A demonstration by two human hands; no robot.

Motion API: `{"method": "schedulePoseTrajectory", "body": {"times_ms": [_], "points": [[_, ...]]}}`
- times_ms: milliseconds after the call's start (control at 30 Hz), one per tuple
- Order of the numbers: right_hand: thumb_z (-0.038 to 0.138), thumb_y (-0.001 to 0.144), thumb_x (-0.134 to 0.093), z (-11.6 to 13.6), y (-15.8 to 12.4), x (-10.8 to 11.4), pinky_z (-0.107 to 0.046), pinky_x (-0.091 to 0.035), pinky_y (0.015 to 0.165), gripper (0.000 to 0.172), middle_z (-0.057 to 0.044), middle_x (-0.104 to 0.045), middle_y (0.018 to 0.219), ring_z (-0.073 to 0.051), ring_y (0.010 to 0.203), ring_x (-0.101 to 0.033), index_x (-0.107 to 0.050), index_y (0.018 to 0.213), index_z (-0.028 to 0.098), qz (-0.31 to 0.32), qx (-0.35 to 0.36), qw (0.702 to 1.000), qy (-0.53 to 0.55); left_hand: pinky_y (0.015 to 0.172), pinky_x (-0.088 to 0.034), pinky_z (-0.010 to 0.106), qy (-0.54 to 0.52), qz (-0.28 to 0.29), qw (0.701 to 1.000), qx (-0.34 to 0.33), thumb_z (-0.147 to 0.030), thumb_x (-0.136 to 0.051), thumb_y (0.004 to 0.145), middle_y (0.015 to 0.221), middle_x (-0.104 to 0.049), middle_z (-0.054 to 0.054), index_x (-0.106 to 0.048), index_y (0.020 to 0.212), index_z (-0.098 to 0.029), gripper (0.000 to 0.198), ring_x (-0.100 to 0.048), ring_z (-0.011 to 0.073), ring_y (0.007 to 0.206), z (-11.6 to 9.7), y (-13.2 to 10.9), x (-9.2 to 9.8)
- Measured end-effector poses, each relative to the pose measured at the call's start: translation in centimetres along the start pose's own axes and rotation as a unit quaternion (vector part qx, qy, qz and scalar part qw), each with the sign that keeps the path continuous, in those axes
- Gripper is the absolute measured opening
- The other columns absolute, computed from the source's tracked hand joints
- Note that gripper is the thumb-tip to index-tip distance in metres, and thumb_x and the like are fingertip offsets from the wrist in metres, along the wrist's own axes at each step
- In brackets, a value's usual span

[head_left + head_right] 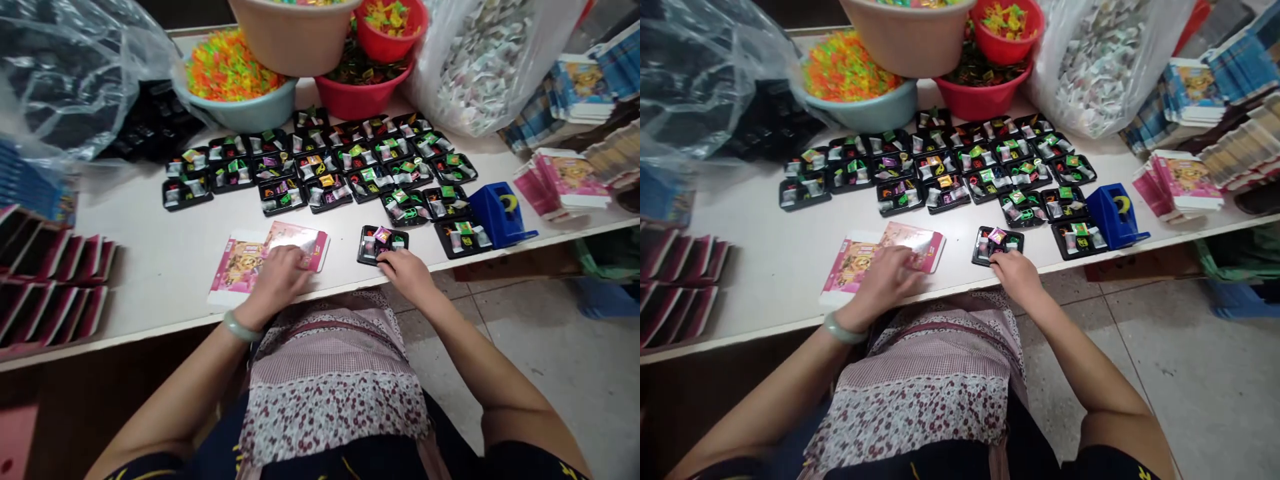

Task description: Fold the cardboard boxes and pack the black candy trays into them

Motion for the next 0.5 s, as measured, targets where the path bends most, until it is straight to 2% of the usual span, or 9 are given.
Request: {"method": "schedulePoseTrajectory", "body": {"times_ms": [100, 200, 267, 333, 433, 500], "points": [[0.024, 0.094, -0.049, 2.6, 1.0, 0.0, -0.039, -0.049, 0.081, 0.026, -0.01, -0.071, 0.104, -0.026, 0.093, -0.061, -0.065, 0.113, 0.018, -0.014, 0.042, 0.999, 0.031, 0.089, -0.046, 0.049, 0.052, 0.029, 0.997, 0.046, -0.044, -0.063, 0.083, 0.112, -0.053, 0.017, -0.05, 0.106, -0.013, 0.041, -0.048, 0.0322, 0.104, -2.3, 1.0, -1.9], [0.033, 0.092, -0.054, 3.6, 2.4, 0.5, -0.047, -0.044, 0.096, 0.036, -0.01, -0.06, 0.129, -0.03, 0.116, -0.053, -0.059, 0.126, 0.022, -0.014, 0.098, 0.995, 0.005, 0.085, -0.046, 0.049, 0.094, 0.047, 0.99, 0.09, -0.044, -0.065, 0.08, 0.108, -0.052, 0.017, -0.051, 0.1, -0.012, 0.04, -0.047, 0.0329, 0.1, -2.2, 1.8, -2.8], [0.039, 0.086, -0.063, 3.3, 3.3, 0.5, -0.056, -0.036, 0.103, 0.046, -0.01, -0.048, 0.143, -0.038, 0.132, -0.038, -0.057, 0.13, 0.026, 0.005, 0.123, 0.992, -0.04, 0.083, -0.047, 0.047, 0.116, 0.058, 0.987, 0.098, -0.04, -0.063, 0.081, 0.107, -0.052, 0.018, -0.052, 0.098, -0.012, 0.034, -0.048, 0.0329, 0.1, -2.0, 2.0, -3.0], [0.042, 0.081, -0.068, 2.6, 4.0, -0.1, -0.062, -0.03, 0.106, 0.052, -0.009, -0.04, 0.15, -0.043, 0.138, -0.027, -0.057, 0.13, 0.028, 0.035, 0.13, 0.988, -0.072, 0.081, -0.048, 0.045, 0.125, 0.066, 0.985, 0.098, -0.035, -0.059, 0.082, 0.106, -0.052, 0.018, -0.053, 0.096, -0.012, 0.028, -0.049, 0.0323, 0.099, -2.0, 2.2, -3.0], [0.043, 0.081, -0.068, 1.5, 4.3, -1.2, -0.064, -0.03, 0.105, 0.054, -0.008, -0.038, 0.151, -0.045, 0.138, -0.027, -0.055, 0.132, 0.031, 0.07, 0.126, 0.986, -0.08, 0.081, -0.049, 0.044, 0.12, 0.07, 0.986, 0.093, -0.03, -0.055, 0.083, 0.109, -0.052, 0.018, -0.054, 0.097, -0.011, 0.024, -0.051, 0.0311, 0.098, -2.3, 2.3, -3.0], [0.043, 0.081, -0.067, 1.1, 4.1, -1.8, -0.065, -0.031, 0.104, 0.057, -0.008, -0.037, 0.151, -0.044, 0.136, -0.031, -0.052, 0.135, 0.033, 0.079, 0.128, 0.986, -0.073, 0.081, -0.05, 0.044, 0.117, 0.072, 0.986, 0.09, -0.033, -0.056, 0.082, 0.113, -0.052, 0.019, -0.055, 0.098, -0.011, 0.027, -0.051, 0.0314, 0.099, -2.6, 2.5, -3.1]]}}
Point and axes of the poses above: each hand's wrist, its own y-axis towards the middle knuckle, its own x-axis out of the back of the hand, z = x × y, the point moved 8 cm from there along y, towards the middle knuckle
